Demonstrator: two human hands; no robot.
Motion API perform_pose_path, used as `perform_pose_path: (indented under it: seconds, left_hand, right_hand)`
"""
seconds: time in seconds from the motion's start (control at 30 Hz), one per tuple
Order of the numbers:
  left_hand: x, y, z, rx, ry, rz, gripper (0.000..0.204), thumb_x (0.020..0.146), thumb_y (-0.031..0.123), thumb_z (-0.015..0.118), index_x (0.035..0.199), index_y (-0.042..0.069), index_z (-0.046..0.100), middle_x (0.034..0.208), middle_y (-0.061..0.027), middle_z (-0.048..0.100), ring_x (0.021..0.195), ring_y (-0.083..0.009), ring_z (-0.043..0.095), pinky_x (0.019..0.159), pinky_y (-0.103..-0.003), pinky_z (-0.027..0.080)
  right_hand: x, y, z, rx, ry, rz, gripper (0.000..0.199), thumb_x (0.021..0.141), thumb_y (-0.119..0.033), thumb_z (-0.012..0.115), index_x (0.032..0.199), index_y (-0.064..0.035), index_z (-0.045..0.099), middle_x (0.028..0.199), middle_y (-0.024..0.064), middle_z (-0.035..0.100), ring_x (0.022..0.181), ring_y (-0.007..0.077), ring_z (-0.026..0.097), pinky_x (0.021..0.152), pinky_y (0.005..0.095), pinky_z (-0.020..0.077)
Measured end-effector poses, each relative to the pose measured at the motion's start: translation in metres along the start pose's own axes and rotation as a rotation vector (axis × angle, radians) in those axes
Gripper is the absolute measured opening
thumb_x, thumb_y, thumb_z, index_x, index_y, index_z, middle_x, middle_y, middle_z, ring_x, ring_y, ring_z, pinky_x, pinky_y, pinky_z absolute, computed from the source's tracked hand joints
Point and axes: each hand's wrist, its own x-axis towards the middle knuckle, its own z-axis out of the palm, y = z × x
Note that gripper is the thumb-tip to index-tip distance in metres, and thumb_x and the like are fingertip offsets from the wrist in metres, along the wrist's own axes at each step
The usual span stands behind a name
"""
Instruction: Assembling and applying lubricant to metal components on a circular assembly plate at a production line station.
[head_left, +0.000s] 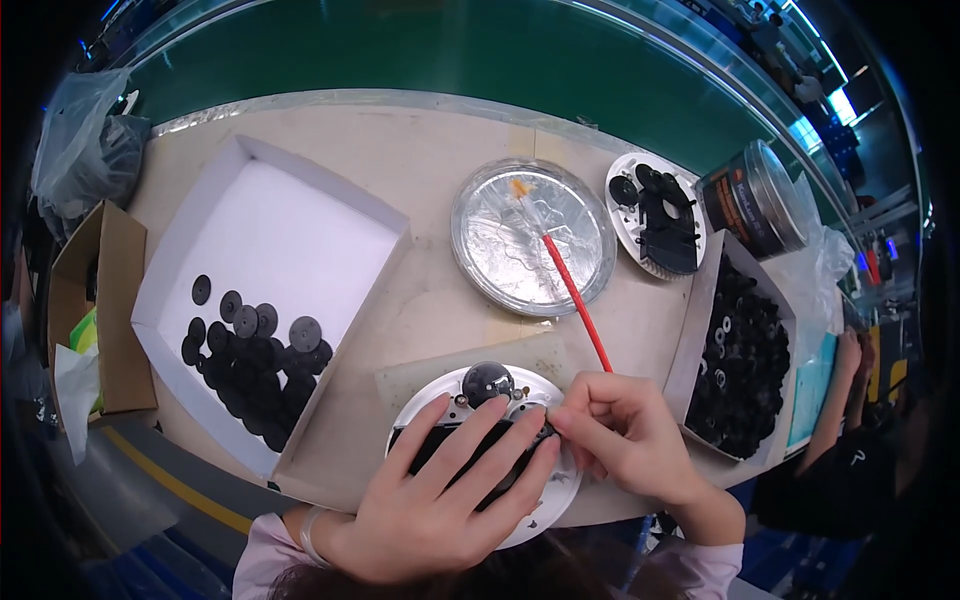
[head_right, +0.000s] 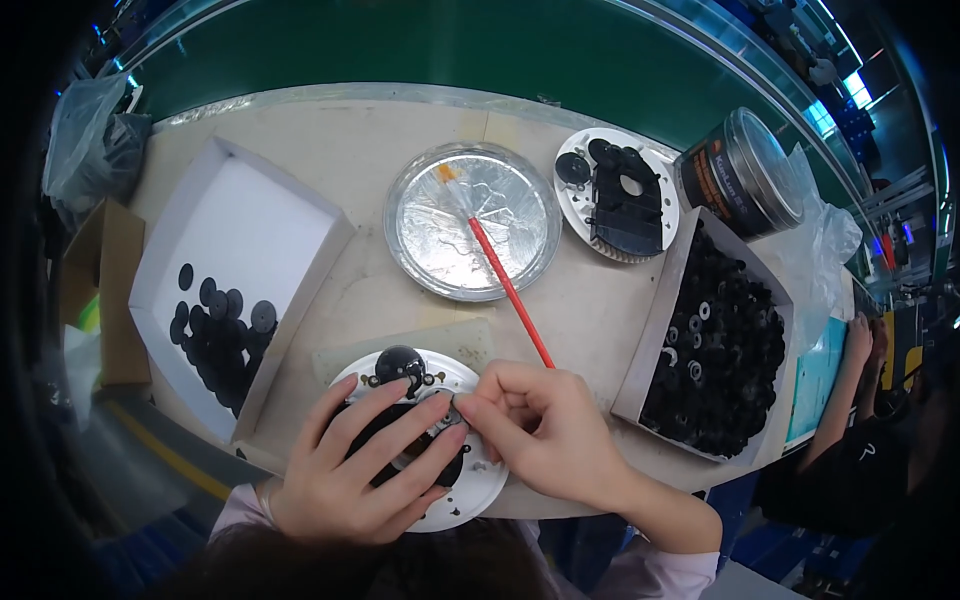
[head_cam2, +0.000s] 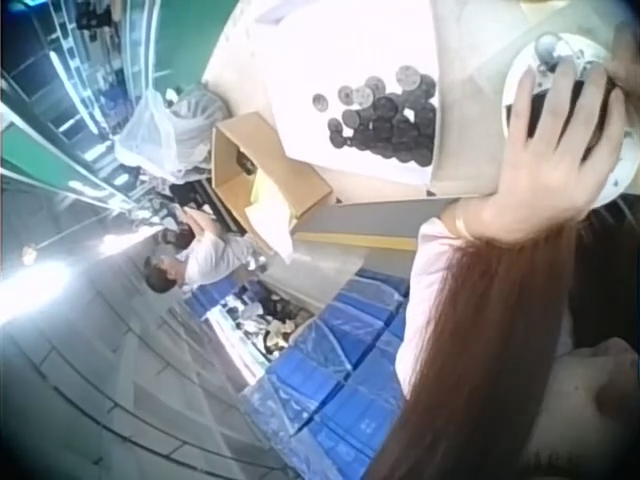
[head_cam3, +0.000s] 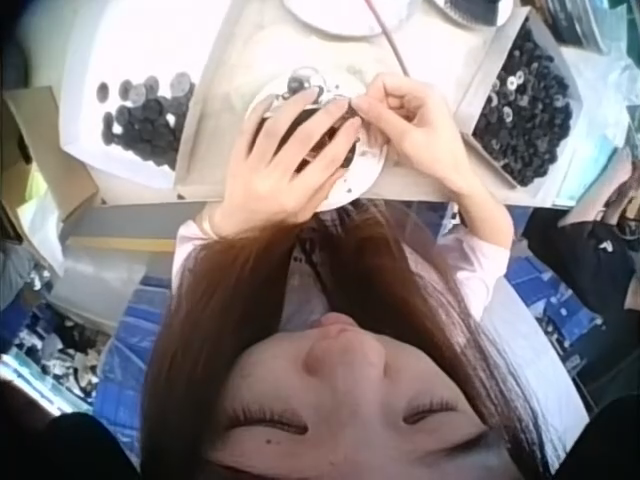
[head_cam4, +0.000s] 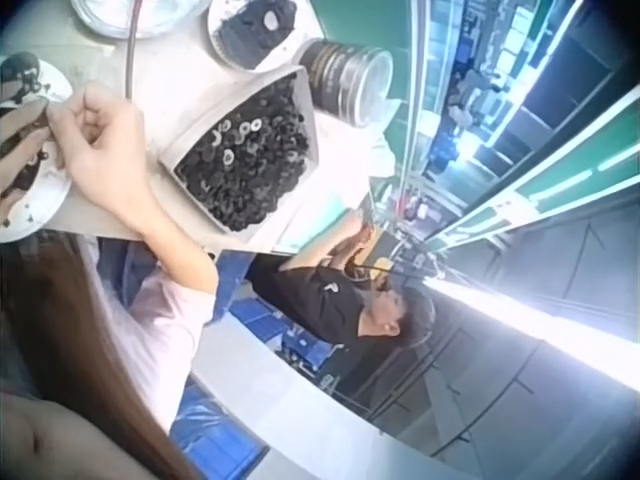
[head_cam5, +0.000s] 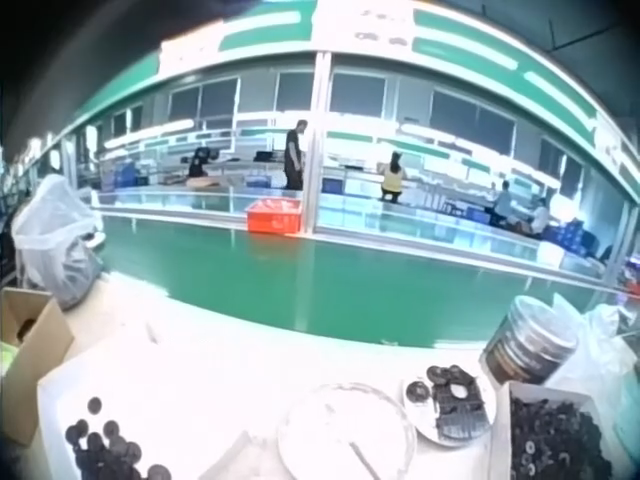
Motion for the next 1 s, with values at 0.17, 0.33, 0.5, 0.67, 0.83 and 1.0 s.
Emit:
perform_pose_path:
  seconds: [0.17, 0.33, 0.5, 0.67, 0.83, 1.0]
  left_hand:
    - [0.001, 0.0, -0.003, 0.025, -0.019, -0.002, 0.044, 0.068, 0.029, 0.067, 0.109, 0.015, 0.063, 0.12, -0.0045, 0.055, 0.11, -0.0259, 0.049, 0.096, -0.045, 0.035]
    - [0.003, -0.003, -0.002, -0.08, -0.034, -0.034, 0.049, 0.065, 0.028, 0.068, 0.111, 0.014, 0.061, 0.12, -0.0043, 0.055, 0.108, -0.0261, 0.05, 0.096, -0.046, 0.034]
    - [0.001, -0.003, 0.005, -0.043, 0.032, 0.025, 0.043, 0.065, 0.025, 0.067, 0.106, 0.014, 0.063, 0.118, -0.0035, 0.057, 0.108, -0.0258, 0.05, 0.096, -0.045, 0.035]
    - [0.005, -0.001, 0.003, -0.073, 0.12, 0.019, 0.024, 0.072, 0.02, 0.062, 0.093, 0.01, 0.066, 0.111, -0.0042, 0.06, 0.102, -0.0251, 0.055, 0.09, -0.042, 0.041]
    - [0.005, -0.002, 0.003, -0.068, 0.117, -0.011, 0.025, 0.071, 0.022, 0.062, 0.095, 0.012, 0.066, 0.111, -0.0034, 0.059, 0.103, -0.0256, 0.054, 0.09, -0.042, 0.041]
    - [0.001, -0.004, 0.004, -0.067, 0.139, 0.001, 0.028, 0.071, 0.023, 0.062, 0.097, 0.013, 0.066, 0.111, -0.0036, 0.06, 0.103, -0.0254, 0.054, 0.091, -0.042, 0.04]
  right_hand:
    - [0.001, 0.001, 0.002, -0.045, 0.03, -0.05, 0.018, 0.09, -0.013, 0.055, 0.076, -0.0027, 0.053, 0.056, 0.0001, 0.053, 0.044, 0.0022, 0.044, 0.04, 0.0162, 0.0309]
    - [0.004, 0.0, 0.001, -0.059, 0.018, -0.049, 0.019, 0.09, -0.013, 0.055, 0.075, -0.0026, 0.054, 0.056, 0.0, 0.053, 0.044, 0.0023, 0.044, 0.04, 0.0159, 0.0306]
    - [-0.002, 0.007, -0.001, -0.056, 0.005, -0.049, 0.017, 0.09, -0.013, 0.055, 0.077, -0.0018, 0.055, 0.056, -0.0005, 0.053, 0.046, 0.0014, 0.045, 0.04, 0.0163, 0.0301]
    - [-0.003, 0.005, 0.002, -0.085, 0.056, -0.061, 0.015, 0.09, -0.011, 0.054, 0.079, -0.0012, 0.055, 0.059, 0.0001, 0.055, 0.048, 0.0011, 0.046, 0.04, 0.016, 0.0304]
    - [-0.004, 0.001, 0.005, -0.067, 0.097, -0.061, 0.013, 0.09, -0.01, 0.055, 0.08, -0.0009, 0.054, 0.062, 0.0005, 0.056, 0.049, 0.0015, 0.048, 0.041, 0.0159, 0.0322]
    - [-0.005, -0.001, 0.004, -0.366, 0.087, -0.079, 0.012, 0.088, -0.009, 0.056, 0.082, 0.0007, 0.055, 0.061, 0.0, 0.056, 0.052, 0.0019, 0.05, 0.044, 0.0153, 0.0352]
